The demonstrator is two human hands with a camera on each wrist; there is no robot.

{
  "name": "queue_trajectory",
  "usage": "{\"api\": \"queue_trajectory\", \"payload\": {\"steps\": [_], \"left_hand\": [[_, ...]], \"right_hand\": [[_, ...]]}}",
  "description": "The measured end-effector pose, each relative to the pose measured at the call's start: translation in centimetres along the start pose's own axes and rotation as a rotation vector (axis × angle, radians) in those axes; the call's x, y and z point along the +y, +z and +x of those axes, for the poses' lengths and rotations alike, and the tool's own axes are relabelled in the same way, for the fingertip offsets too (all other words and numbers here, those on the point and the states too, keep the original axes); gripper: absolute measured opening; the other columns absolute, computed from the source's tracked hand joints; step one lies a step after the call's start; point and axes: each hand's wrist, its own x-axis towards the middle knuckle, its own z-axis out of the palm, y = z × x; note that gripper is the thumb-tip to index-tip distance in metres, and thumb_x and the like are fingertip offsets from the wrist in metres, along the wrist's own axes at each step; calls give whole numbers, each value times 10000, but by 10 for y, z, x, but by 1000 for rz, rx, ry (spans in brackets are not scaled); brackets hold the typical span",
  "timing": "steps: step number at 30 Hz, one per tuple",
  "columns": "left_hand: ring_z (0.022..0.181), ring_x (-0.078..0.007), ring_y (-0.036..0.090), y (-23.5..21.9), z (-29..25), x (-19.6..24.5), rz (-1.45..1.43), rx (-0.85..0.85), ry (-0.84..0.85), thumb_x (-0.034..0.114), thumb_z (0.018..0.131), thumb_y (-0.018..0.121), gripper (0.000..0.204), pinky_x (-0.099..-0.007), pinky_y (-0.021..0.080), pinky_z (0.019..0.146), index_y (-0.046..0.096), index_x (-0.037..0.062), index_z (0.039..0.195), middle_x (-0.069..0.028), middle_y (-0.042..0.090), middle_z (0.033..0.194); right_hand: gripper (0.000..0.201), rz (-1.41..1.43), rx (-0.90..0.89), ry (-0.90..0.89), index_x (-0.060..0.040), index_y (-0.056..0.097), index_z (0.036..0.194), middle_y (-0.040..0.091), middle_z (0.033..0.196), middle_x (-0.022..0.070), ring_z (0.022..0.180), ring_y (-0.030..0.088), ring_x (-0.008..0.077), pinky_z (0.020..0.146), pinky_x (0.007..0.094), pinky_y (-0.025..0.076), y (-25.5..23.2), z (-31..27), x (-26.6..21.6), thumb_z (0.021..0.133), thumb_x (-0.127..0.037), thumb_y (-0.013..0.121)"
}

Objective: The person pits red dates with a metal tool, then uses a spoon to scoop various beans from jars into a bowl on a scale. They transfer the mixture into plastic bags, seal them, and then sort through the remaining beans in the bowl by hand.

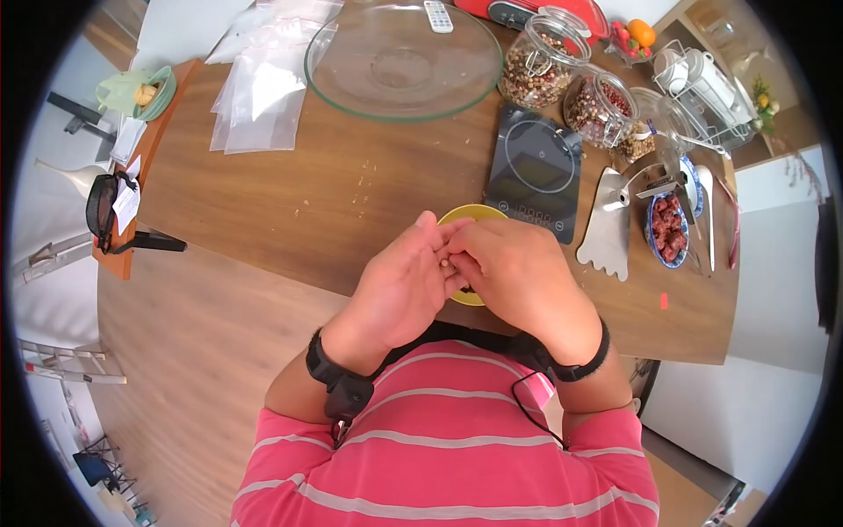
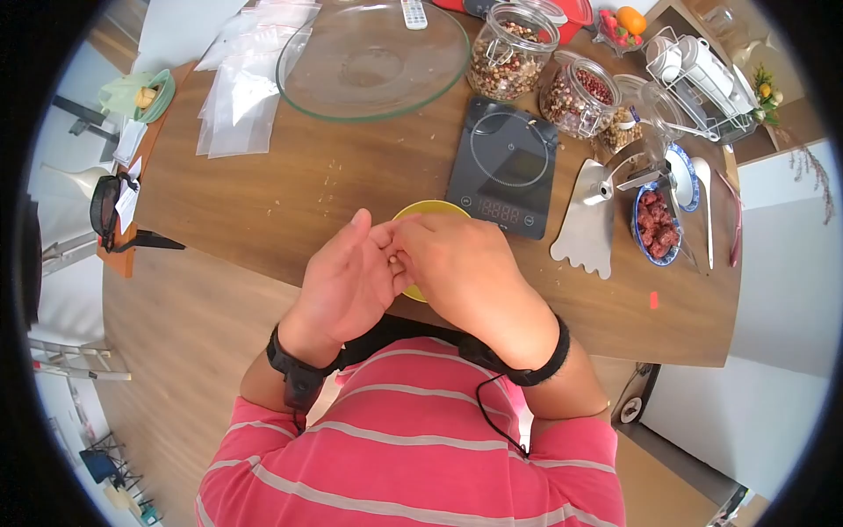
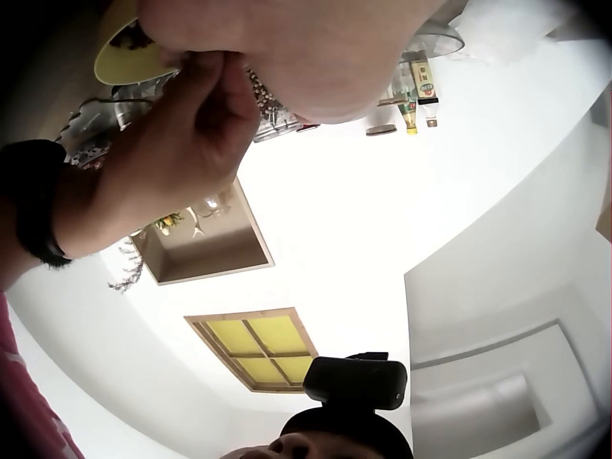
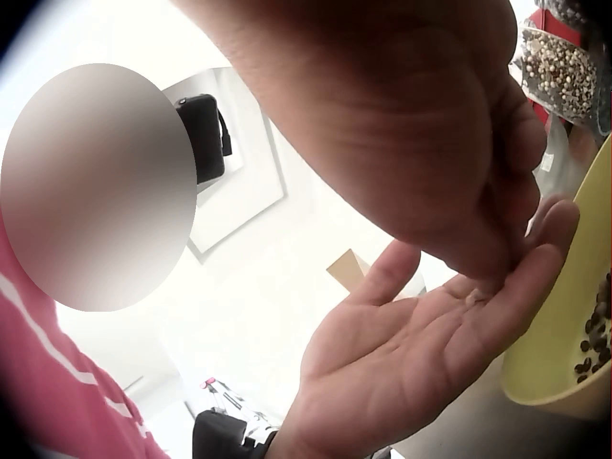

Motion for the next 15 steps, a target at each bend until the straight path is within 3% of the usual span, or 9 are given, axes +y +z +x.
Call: {"api": "queue_trajectory", "payload": {"steps": [4, 7, 9, 13, 15], "left_hand": [[1180, -187, 561, -1, 1, -1, 50, -88, 0, 483, 1113, 387, 607, -372, 419, 1076, 492, -28, 1424, -85, 601, 1329], [1108, -192, 585, 3, 2, -1, 99, -90, 6, 561, 1088, 380, 726, -349, 426, 1053, 477, -65, 1442, -94, 631, 1301], [1151, -195, 588, 13, 0, 0, 44, 24, -13, 558, 1089, 378, 728, -352, 422, 1069, 462, -65, 1456, -94, 620, 1328], [1200, -200, 586, 8, 3, -5, 43, -4, -33, 544, 1093, 379, 718, -355, 416, 1090, 450, -64, 1467, -97, 608, 1354], [1296, -201, 523, 5, 4, -6, 37, -50, -31, 514, 1109, 381, 655, -385, 382, 1142, 458, -43, 1445, -113, 565, 1384]], "right_hand": [[128, -5, 0, 21, -71, 660, 950, 714, 913, 86, 822, 702, 324, 647, 440, 557, 3, 0, -3, 845, -136, 692], [124, 42, 1, 75, -71, 669, 951, 714, 882, 98, 811, 701, 331, 651, 442, 558, -2, -2, -3, 844, -131, 687], [115, 85, -1, 123, -73, 674, 946, 713, 865, 102, 797, 700, 336, 654, 444, 557, -7, -4, -3, 848, -132, 684], [67, 92, 34, 161, -79, 682, 887, 709, 820, 110, 760, 696, 352, 656, 459, 551, -10, -9, -3, 863, -142, 682], [62, 44, 11, 155, -81, 684, 869, 709, 817, 111, 754, 695, 356, 656, 463, 550, -10, -8, -4, 866, -143, 683]]}}
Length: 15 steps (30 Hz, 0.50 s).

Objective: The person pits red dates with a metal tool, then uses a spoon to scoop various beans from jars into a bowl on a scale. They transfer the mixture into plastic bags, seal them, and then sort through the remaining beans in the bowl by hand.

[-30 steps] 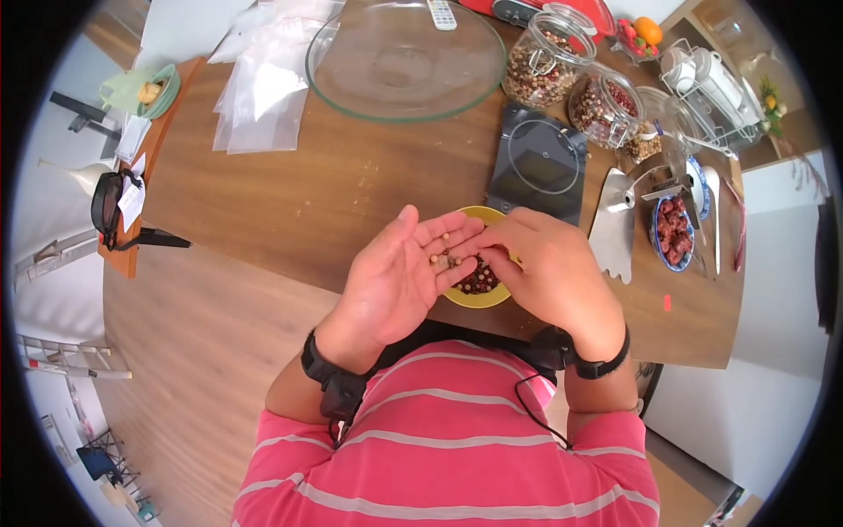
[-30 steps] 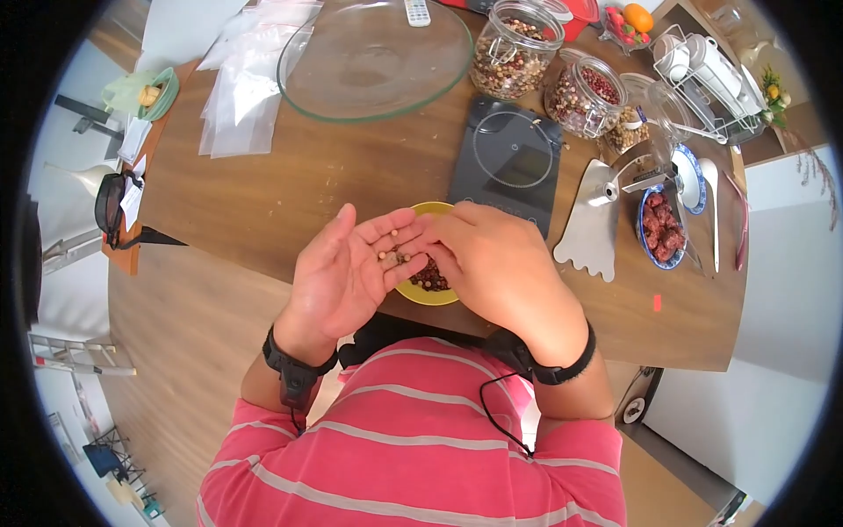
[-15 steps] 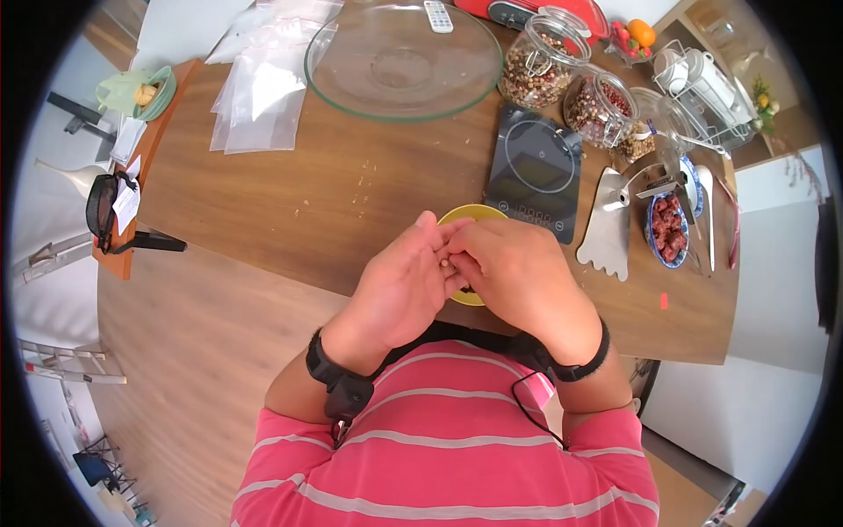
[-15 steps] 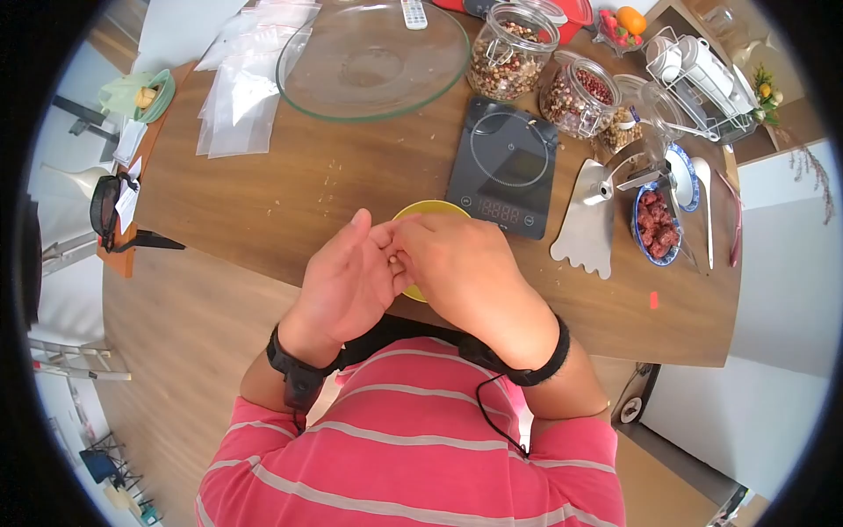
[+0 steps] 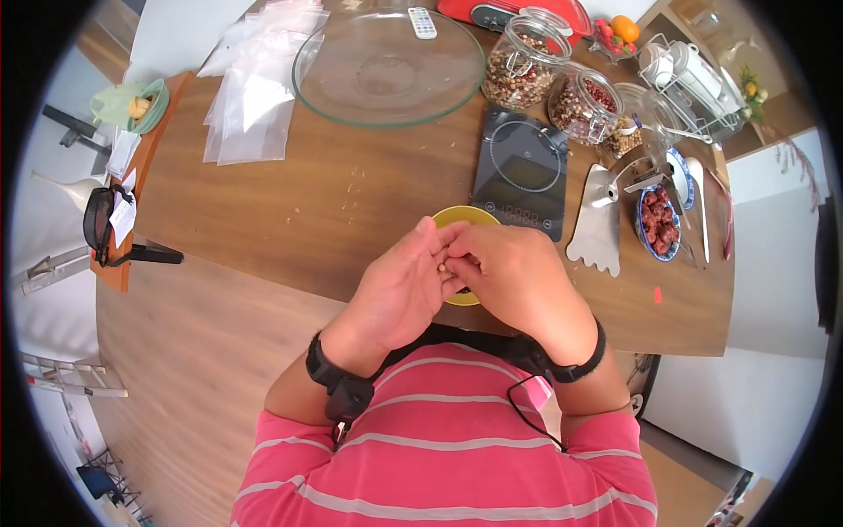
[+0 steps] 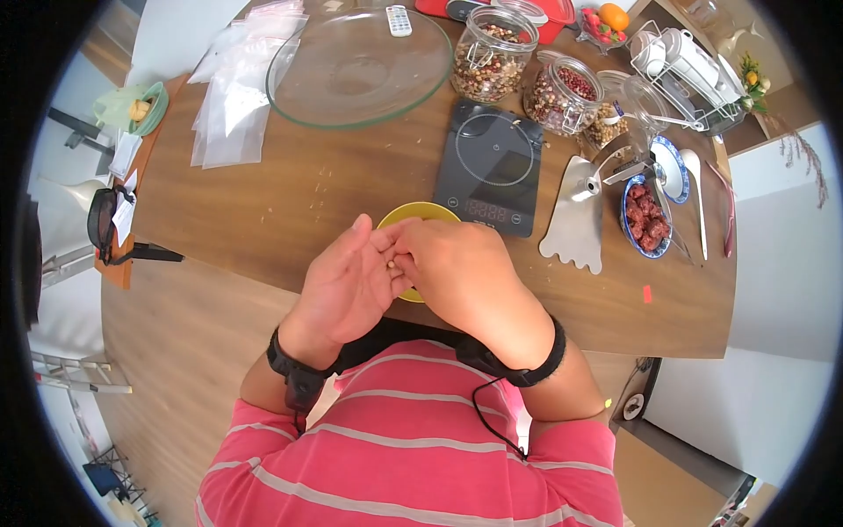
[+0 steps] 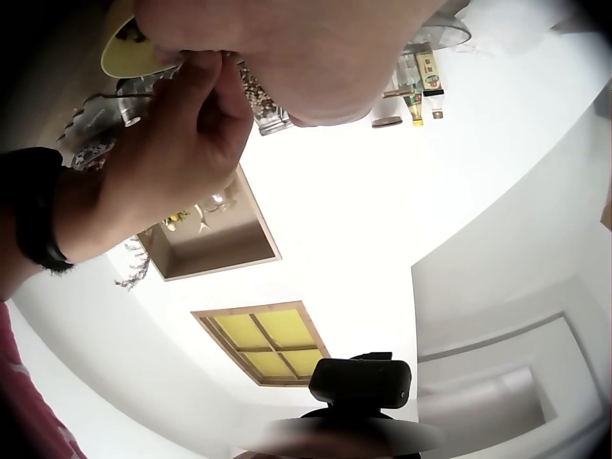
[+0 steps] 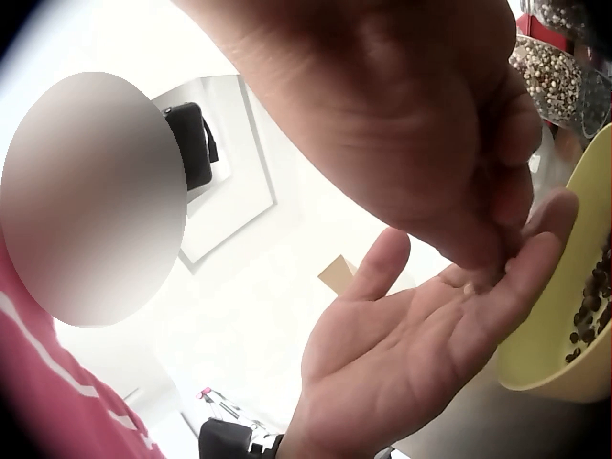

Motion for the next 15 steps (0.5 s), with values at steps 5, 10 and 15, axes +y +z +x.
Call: {"api": "queue_trajectory", "payload": {"steps": [5, 10, 15], "left_hand": [[1283, -199, 539, 2, 2, 0, 58, -35, 43, 508, 1110, 381, 647, -385, 393, 1131, 466, -42, 1439, -109, 584, 1369], [1174, -220, 614, 8, -6, 6, -7, 131, 46, 505, 1105, 373, 656, -377, 454, 1066, 521, -61, 1400, -122, 651, 1286], [973, -216, 648, -28, -10, 15, -82, 113, 185, 430, 1102, 431, 474, -368, 528, 882, 666, 20, 1149, -108, 699, 1125]], "right_hand": [[102, -52, -30, -7, -69, 671, 854, 702, 807, 129, 744, 695, 356, 651, 463, 547, 3, 4, 2, 845, -164, 705], [107, 198, 84, 156, -48, 662, 854, 687, 809, 142, 714, 679, 356, 646, 442, 537, -12, 0, 4, 811, -106, 741], [102, 128, 111, 128, -31, 683, 897, 686, 842, 114, 777, 686, 307, 697, 373, 547, -15, -12, 26, 815, -18, 742]]}}
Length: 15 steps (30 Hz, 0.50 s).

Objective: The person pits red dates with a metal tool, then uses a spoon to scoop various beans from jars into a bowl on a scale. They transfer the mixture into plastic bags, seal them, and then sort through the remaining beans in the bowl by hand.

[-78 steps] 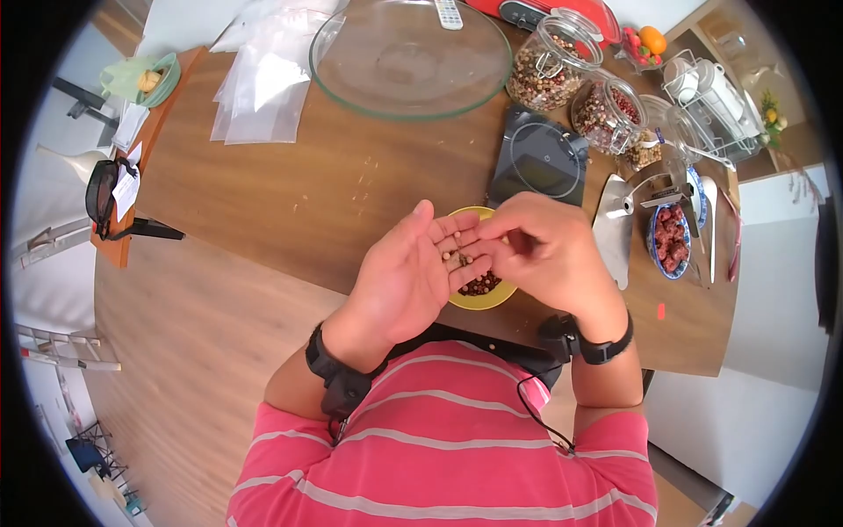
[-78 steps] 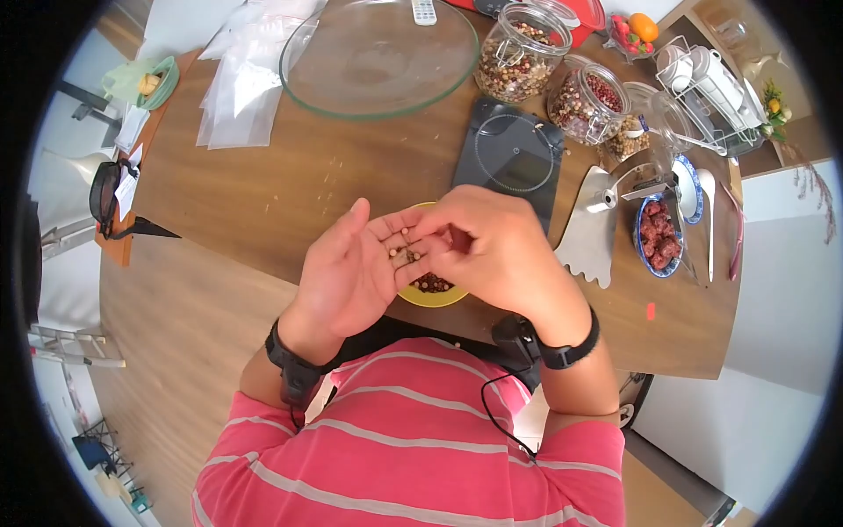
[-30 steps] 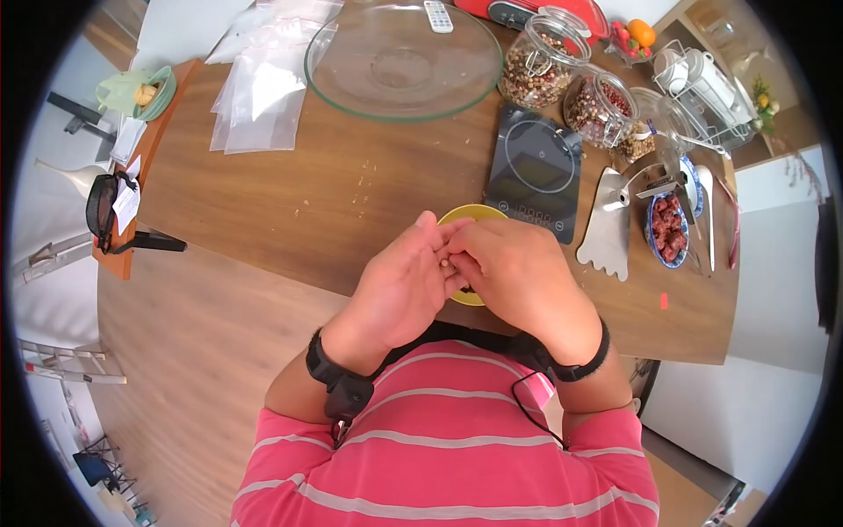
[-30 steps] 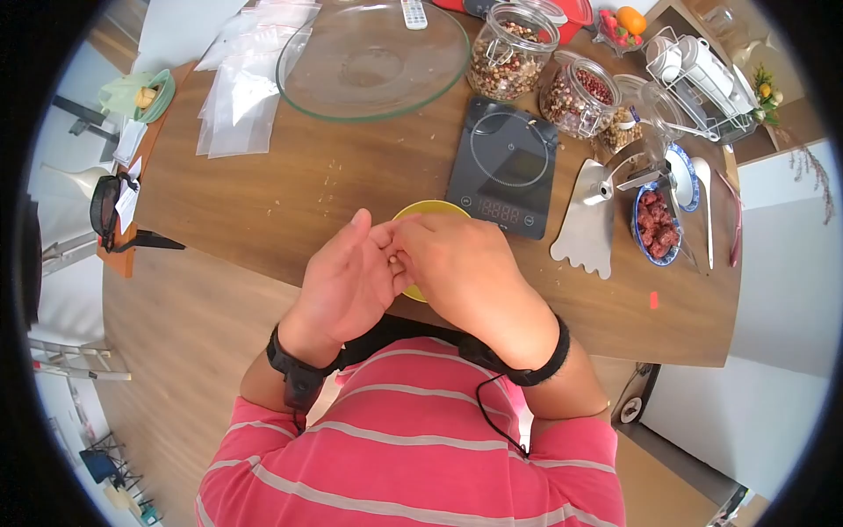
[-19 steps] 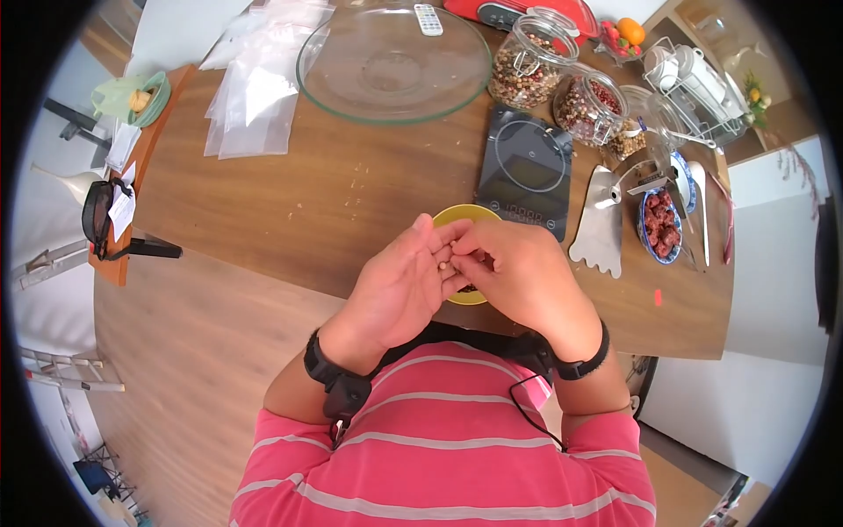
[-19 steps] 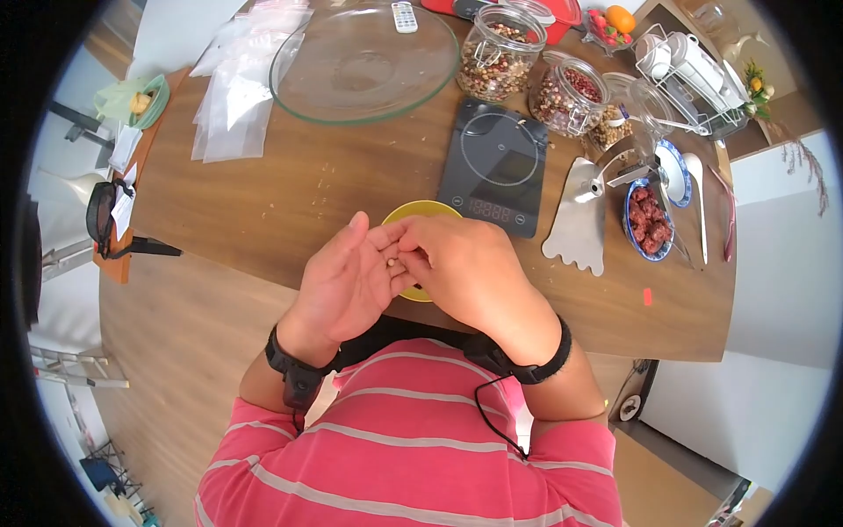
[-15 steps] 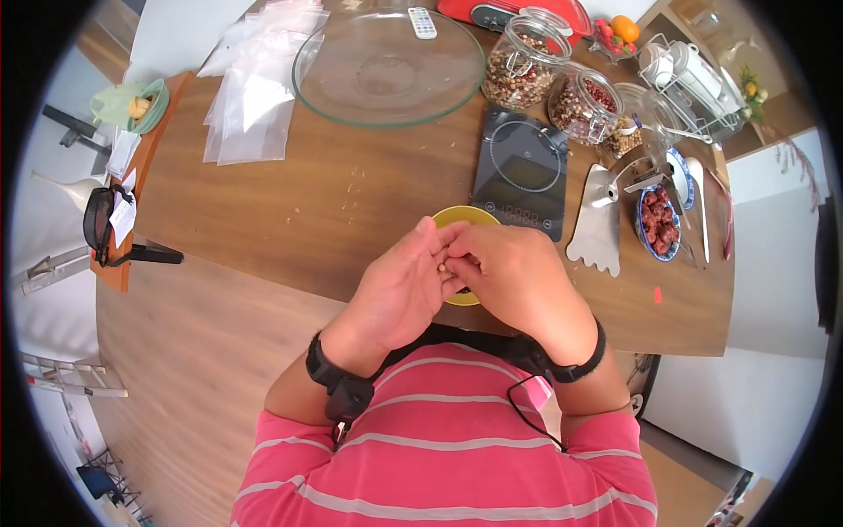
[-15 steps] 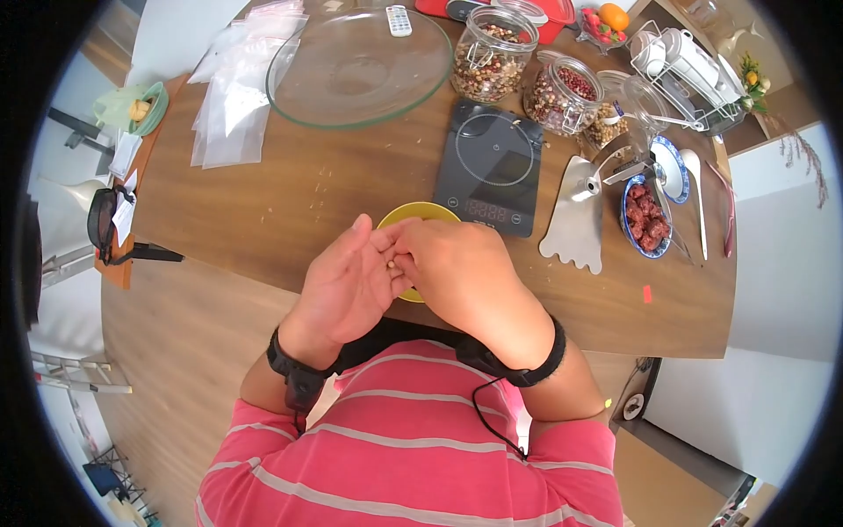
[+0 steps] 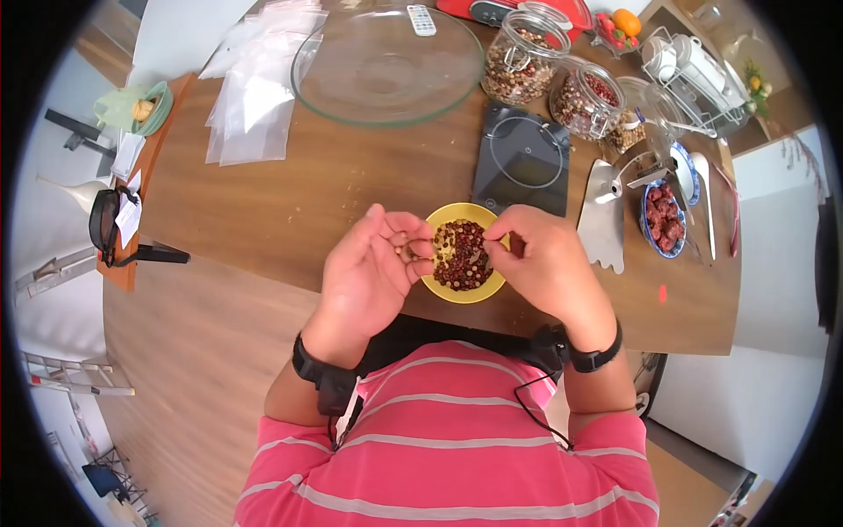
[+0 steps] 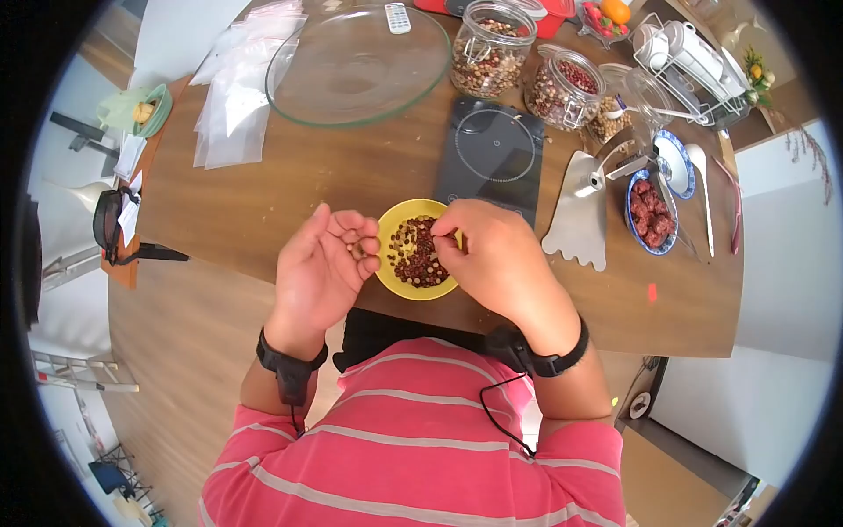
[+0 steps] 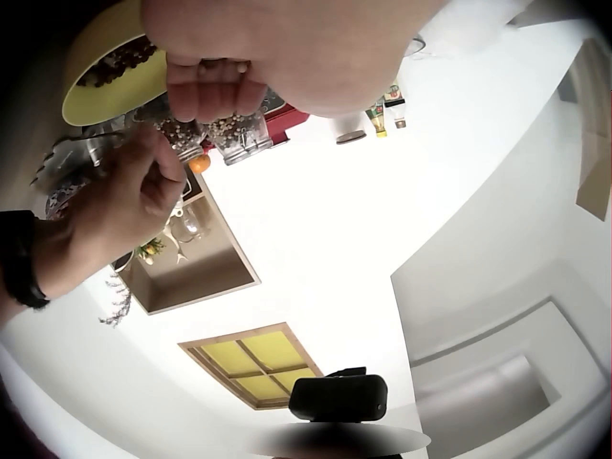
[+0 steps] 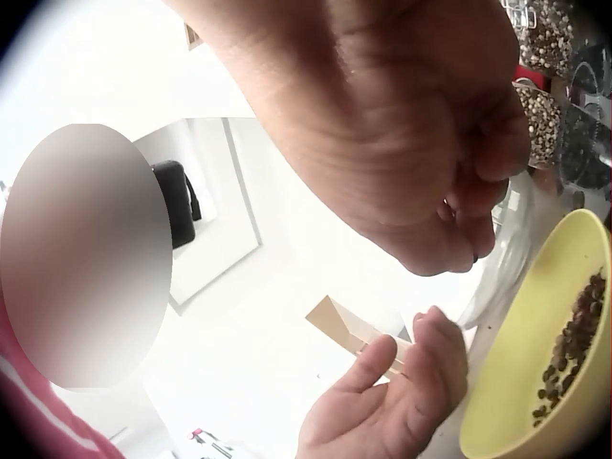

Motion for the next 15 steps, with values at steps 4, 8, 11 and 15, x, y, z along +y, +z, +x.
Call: {"api": "queue_trajectory", "payload": {"steps": [4, 8, 11, 15], "left_hand": [[707, -147, 499, 24, 4, 6, 40, 189, -33, 429, 1103, 442, 412, -278, 428, 632, 539, 141, 824, -13, 547, 799], [573, -116, 369, 25, 8, 12, 85, 129, -103, 443, 1103, 437, 467, -251, 310, 506, 398, 174, 724, 25, 382, 666], [507, -102, 286, 41, 22, 19, 200, 39, -140, 452, 1105, 430, 504, -247, 241, 456, 337, 189, 685, 46, 293, 610], [493, -96, 273, 100, 59, 25, 569, -12, -156, 443, 1106, 442, 518, -252, 222, 450, 345, 185, 666, 47, 282, 588]], "right_hand": [[102, 73, -6, -14, -29, 697, 926, 695, 901, 111, 777, 678, 314, 698, 381, 545, 9, -7, 11, 830, -10, 727], [113, 181, 137, -35, -32, 709, 955, 702, 929, 88, 719, 667, 235, 639, 322, 526, 0, -20, 21, 851, 11, 720], [113, 345, 164, 12, -31, 710, 957, 699, 918, 59, 697, 641, 136, 608, 265, 498, -15, -43, 40, 865, 33, 718], [93, 568, 211, 188, -26, 710, 956, 677, 893, 22, 690, 595, 59, 614, 227, 475, -17, -93, 84, 881, 27, 726]]}}
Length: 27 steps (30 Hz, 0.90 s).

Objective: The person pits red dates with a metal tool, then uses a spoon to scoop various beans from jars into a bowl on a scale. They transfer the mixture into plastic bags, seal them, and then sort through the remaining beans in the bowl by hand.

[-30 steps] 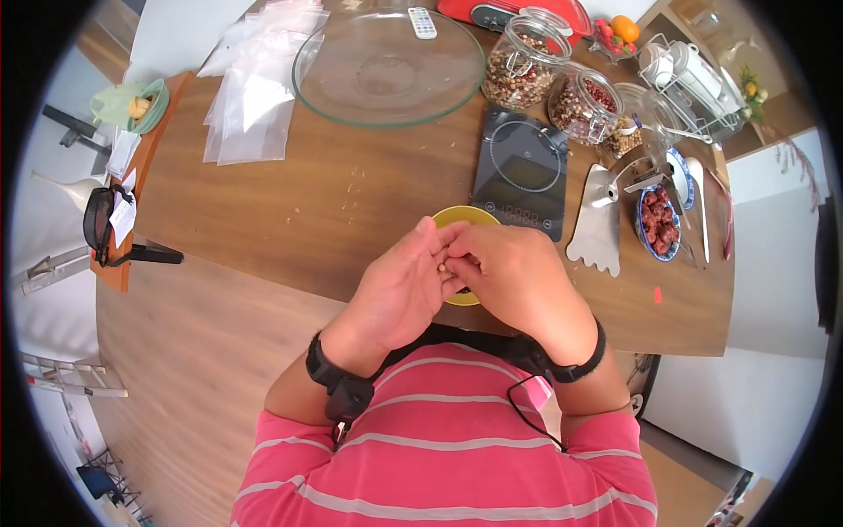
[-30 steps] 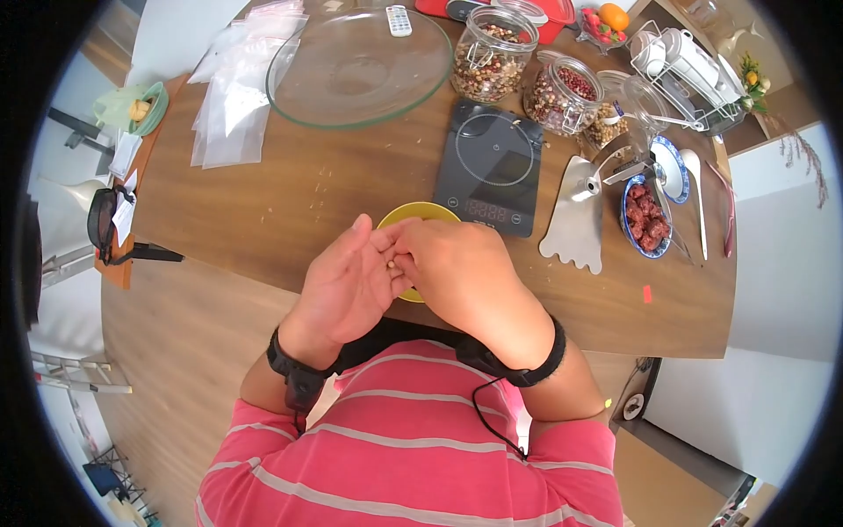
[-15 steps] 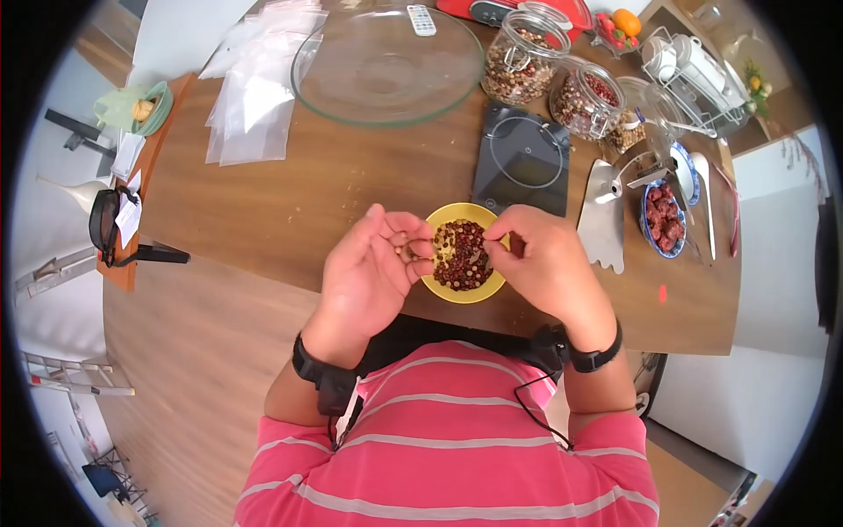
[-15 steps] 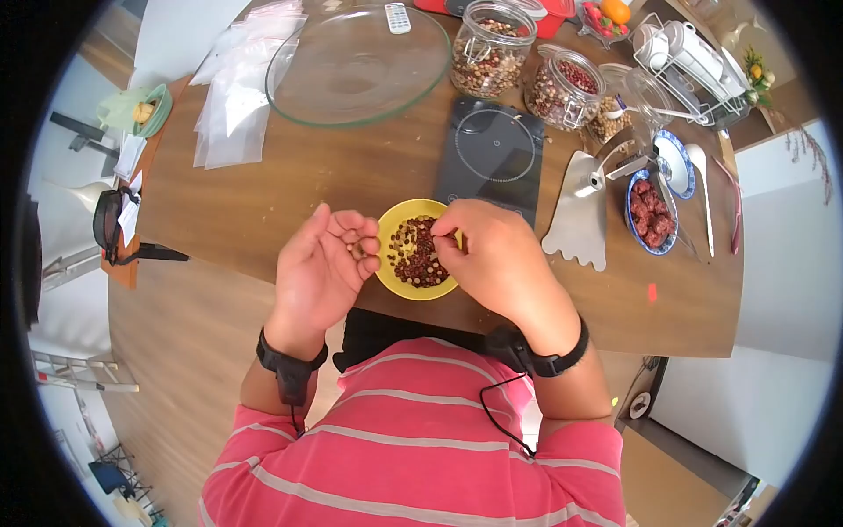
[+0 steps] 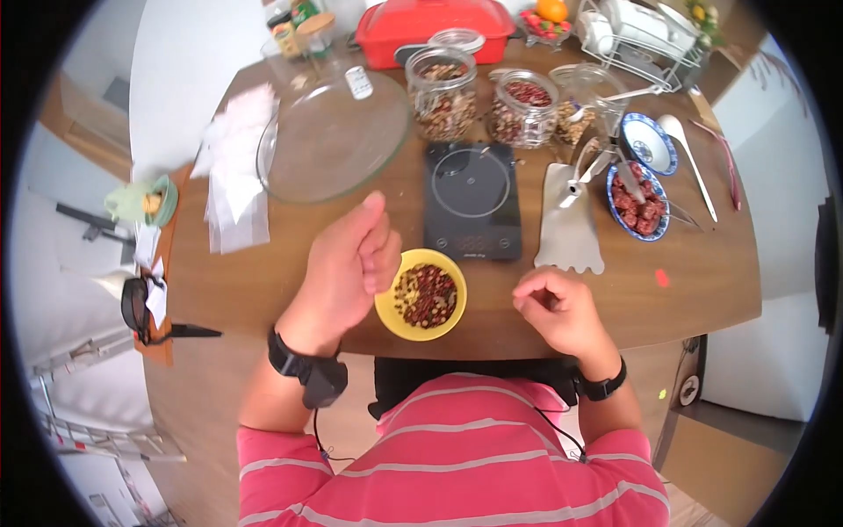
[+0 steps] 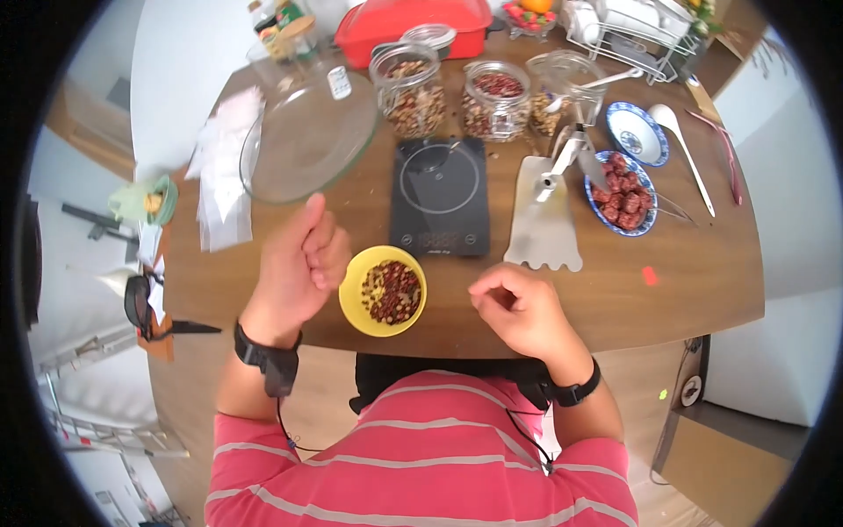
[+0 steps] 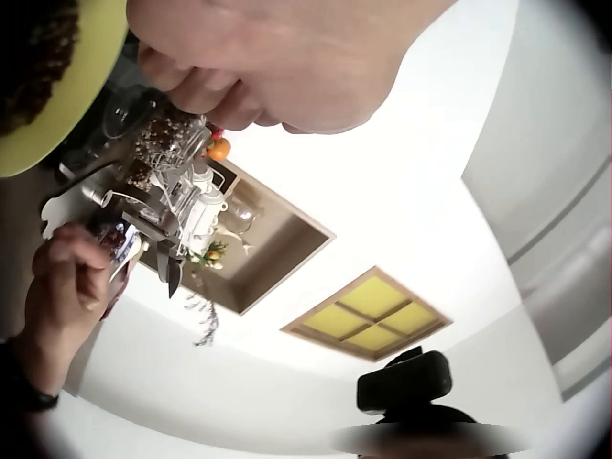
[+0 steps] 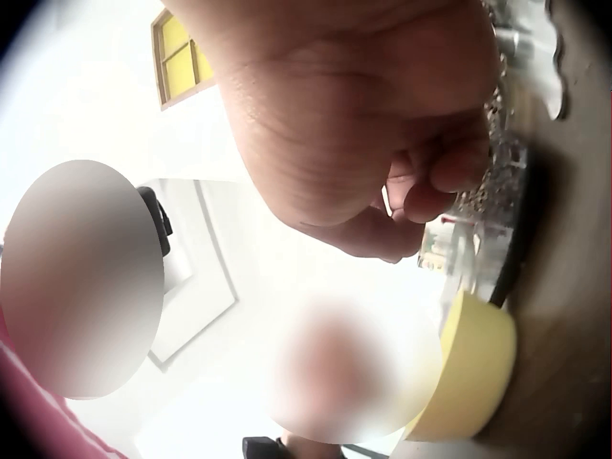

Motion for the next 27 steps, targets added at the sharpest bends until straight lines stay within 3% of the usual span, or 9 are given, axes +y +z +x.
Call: {"api": "queue_trajectory", "payload": {"steps": [2, 4, 6, 11, 13, 15, 19, 25, 27], "left_hand": [[501, -86, 279, 30, 31, 24, 231, -56, 32, 445, 1102, 460, 521, -258, 219, 462, 362, 174, 668, 39, 313, 593], [509, -86, 295, 65, 70, 39, 490, -101, 204, 454, 1099, 466, 491, -258, 229, 472, 423, 168, 702, 49, 342, 602], [511, -83, 300, 96, 120, 51, 552, -90, 215, 465, 1092, 476, 475, -258, 230, 473, 451, 165, 724, 60, 347, 605], [534, -75, 317, 148, 225, 53, 754, -53, 239, 504, 1066, 507, 432, -251, 241, 489, 523, 164, 798, 85, 352, 623], [551, -72, 326, 168, 244, 55, 649, 10, 145, 518, 1048, 525, 419, -238, 255, 510, 530, 174, 811, 86, 359, 637], [586, -82, 343, 188, 259, 57, 670, -70, 133, 524, 1042, 528, 404, -241, 273, 536, 536, 180, 831, 75, 372, 665], [636, -105, 373, 237, 279, 55, 754, -180, 191, 560, 1037, 516, 447, -253, 301, 564, 551, 150, 863, 50, 396, 700], [638, -110, 380, 255, 304, 52, 806, -157, 47, 567, 1049, 490, 484, -255, 305, 558, 564, 122, 875, 51, 412, 696], [671, -121, 483, 248, 313, 52, 787, -197, -2, 556, 1057, 481, 490, -257, 398, 587, 593, 103, 909, 29, 510, 716]], "right_hand": [[100, 17, 92, 131, -33, 712, 966, 664, 887, 8, 684, 582, 58, 628, 228, 475, -19, -16, 19, 885, 25, 726], [103, -63, 160, 133, -33, 711, 970, 662, 879, 7, 693, 584, 59, 633, 231, 479, -37, -28, 32, 886, 25, 725], [106, -146, 230, 145, -32, 710, 974, 661, 871, 7, 703, 586, 59, 638, 233, 482, -50, -38, 40, 886, 25, 724], [103, 33, 274, -79, -31, 699, 959, 676, 830, 44, 730, 649, 135, 646, 279, 515, -57, -41, 42, 876, 27, 714], [131, -25, 213, -132, -44, 697, 958, 681, 850, 97, 735, 680, 230, 660, 327, 542, -64, -42, 43, 849, 25, 724], [114, -16, 208, -170, -54, 699, 943, 679, 854, 101, 729, 680, 257, 655, 348, 545, -68, -42, 40, 851, 7, 726], [94, -35, 161, -174, -59, 700, 928, 687, 871, 101, 750, 684, 287, 674, 380, 554, -72, -40, 42, 846, -13, 712], [68, -95, 122, -270, -65, 696, 924, 692, 906, 85, 866, 686, 307, 747, 420, 569, -73, -43, 47, 858, -58, 682], [64, -98, 118, -268, -67, 694, 924, 691, 907, 85, 867, 685, 308, 746, 423, 568, -72, -44, 49, 861, -64, 680]]}}
